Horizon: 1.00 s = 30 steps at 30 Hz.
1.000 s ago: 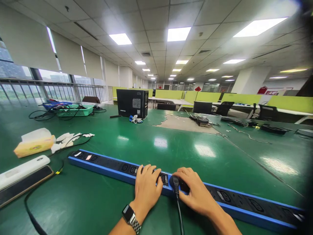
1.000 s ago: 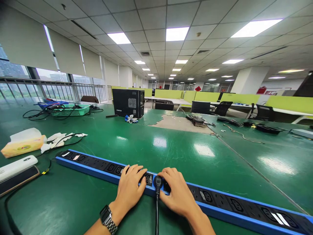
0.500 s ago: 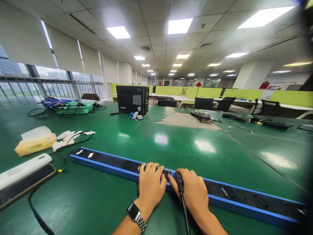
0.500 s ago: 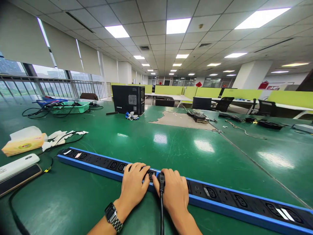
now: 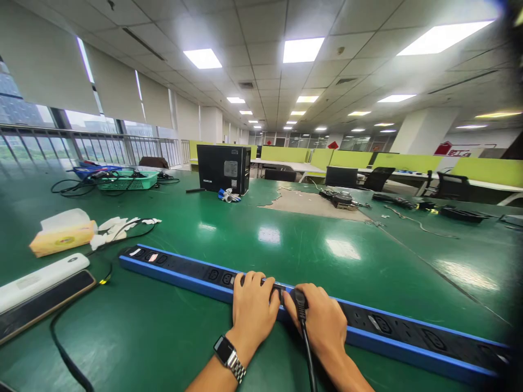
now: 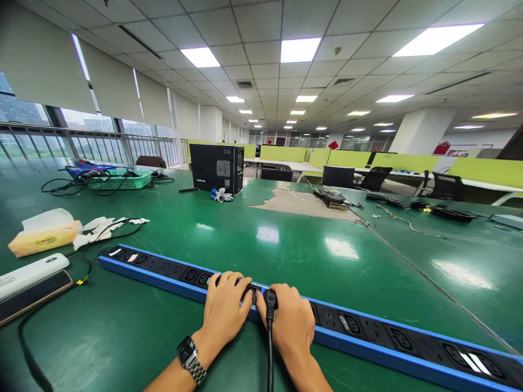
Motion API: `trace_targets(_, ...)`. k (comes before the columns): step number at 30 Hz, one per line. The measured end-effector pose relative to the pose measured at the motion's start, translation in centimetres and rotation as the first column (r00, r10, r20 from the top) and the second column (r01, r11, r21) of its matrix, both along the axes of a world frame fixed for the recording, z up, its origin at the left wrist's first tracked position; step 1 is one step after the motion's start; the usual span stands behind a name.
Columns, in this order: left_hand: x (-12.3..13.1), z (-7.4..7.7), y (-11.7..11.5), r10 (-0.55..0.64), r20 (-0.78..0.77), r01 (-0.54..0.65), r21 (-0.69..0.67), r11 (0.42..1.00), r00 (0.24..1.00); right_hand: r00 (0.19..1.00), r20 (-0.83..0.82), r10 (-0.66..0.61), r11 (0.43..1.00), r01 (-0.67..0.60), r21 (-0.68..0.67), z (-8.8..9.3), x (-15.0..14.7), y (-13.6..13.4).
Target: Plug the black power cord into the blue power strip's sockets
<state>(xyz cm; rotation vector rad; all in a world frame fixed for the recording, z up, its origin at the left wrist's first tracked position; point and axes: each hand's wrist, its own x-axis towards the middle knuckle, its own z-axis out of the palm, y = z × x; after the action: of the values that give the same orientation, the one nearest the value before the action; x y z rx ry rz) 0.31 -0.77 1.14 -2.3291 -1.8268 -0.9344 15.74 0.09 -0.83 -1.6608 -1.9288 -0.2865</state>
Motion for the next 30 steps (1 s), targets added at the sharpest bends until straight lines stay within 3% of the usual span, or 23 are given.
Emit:
trace_targets(8,0.0,-0.2,0.0,0.007,-0.004,-0.007,0.0,1.0,1.0,0.992,-0.072,-0.106,0.986,0.095,-0.136,0.6,-0.2,-0.4)
trace_targets(16,0.1,-0.4,0.1,0.02,-0.01,-0.02,0.003,1.0,1.0,0.987,-0.12,-0.108,0.971,0.079,-0.224,1.1,-0.1,-0.4)
trace_targets(30,0.1,-0.2,0.2,0.024,-0.014,-0.024,-0.005,1.0,1.0,0.992,-0.099,-0.073,0.996,0.077,0.036,-1.0,0.1,0.2)
